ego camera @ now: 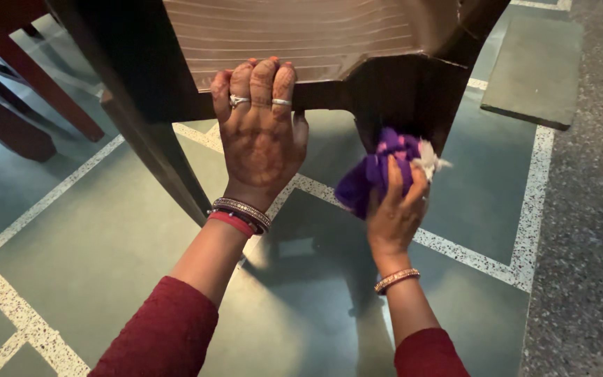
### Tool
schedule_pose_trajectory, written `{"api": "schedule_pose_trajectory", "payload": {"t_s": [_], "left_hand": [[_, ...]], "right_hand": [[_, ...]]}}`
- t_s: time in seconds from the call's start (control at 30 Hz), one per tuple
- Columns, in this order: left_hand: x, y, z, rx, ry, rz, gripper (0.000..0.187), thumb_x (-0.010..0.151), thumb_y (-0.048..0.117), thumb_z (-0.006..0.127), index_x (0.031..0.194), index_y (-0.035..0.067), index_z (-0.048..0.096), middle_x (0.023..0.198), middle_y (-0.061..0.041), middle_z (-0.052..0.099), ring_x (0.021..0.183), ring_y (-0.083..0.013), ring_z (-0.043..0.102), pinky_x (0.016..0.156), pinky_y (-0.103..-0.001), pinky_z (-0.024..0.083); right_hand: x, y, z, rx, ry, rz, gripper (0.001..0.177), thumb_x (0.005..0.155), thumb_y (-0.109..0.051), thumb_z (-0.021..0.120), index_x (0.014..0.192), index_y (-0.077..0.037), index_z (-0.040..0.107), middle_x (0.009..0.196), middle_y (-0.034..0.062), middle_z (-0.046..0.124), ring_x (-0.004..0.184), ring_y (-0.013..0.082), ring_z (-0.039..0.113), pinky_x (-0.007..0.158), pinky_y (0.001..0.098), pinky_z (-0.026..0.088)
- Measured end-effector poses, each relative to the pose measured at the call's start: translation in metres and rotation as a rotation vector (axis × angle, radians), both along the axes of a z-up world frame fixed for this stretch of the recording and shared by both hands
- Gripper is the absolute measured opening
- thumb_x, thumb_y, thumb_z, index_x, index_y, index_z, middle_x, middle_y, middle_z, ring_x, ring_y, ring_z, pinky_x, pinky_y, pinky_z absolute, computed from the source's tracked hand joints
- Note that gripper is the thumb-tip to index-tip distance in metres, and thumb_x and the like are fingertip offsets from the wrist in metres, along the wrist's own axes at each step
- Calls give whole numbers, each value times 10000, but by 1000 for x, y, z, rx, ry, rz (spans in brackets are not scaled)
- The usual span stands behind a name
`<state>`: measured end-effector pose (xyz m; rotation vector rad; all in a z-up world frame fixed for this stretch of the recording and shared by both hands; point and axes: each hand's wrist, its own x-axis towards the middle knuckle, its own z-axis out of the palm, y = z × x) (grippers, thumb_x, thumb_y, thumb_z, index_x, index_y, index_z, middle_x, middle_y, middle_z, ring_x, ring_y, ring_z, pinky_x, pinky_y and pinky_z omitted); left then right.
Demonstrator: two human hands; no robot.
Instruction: The person wipes down multiple plastic chairs using a purple cloth, cleaning the backrests, seats, and legs while sitting on the floor.
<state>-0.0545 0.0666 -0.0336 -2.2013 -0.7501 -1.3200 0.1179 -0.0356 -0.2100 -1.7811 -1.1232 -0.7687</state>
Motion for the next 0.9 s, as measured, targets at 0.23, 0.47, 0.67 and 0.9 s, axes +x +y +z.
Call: {"api": "schedule_pose_trajectory", "payload": {"t_s": [0.23,0.47,0.67,0.9], "left_hand": [[-6,-2,2,-5,2,-4,468,918,157,682,1363,50,585,1370,-136,598,1338,-332,520,1220,-542,285],[-11,-6,8,-20,9,-28,474,912,183,666,1364,59,598,1374,-134,598,1339,-326,516,1218,-530,278],[-10,-6,7,-67,-13,-65,530,977,393,710,1356,42,595,1362,-152,583,1328,-348,511,1195,-547,273],[-17,7,0,45,57,-59,420,990,250,683,1324,16,585,1428,-187,564,1386,-360,510,1252,-545,270]], "right_hand": [[4,-27,-87,-255,243,-130,602,956,-219,705,1509,-171,471,1352,187,495,1212,437,592,986,528,526],[49,-26,-60,-562,827,-176,457,981,-383,699,1301,-69,614,1269,239,634,1100,427,668,938,533,547],[-21,11,150,272,220,263,567,952,-130,766,1466,-111,527,1406,155,624,1294,358,623,1098,470,495],[-50,51,219,153,-74,288,563,999,-325,751,1495,-240,496,1351,137,605,1235,362,631,1035,499,517]]}}
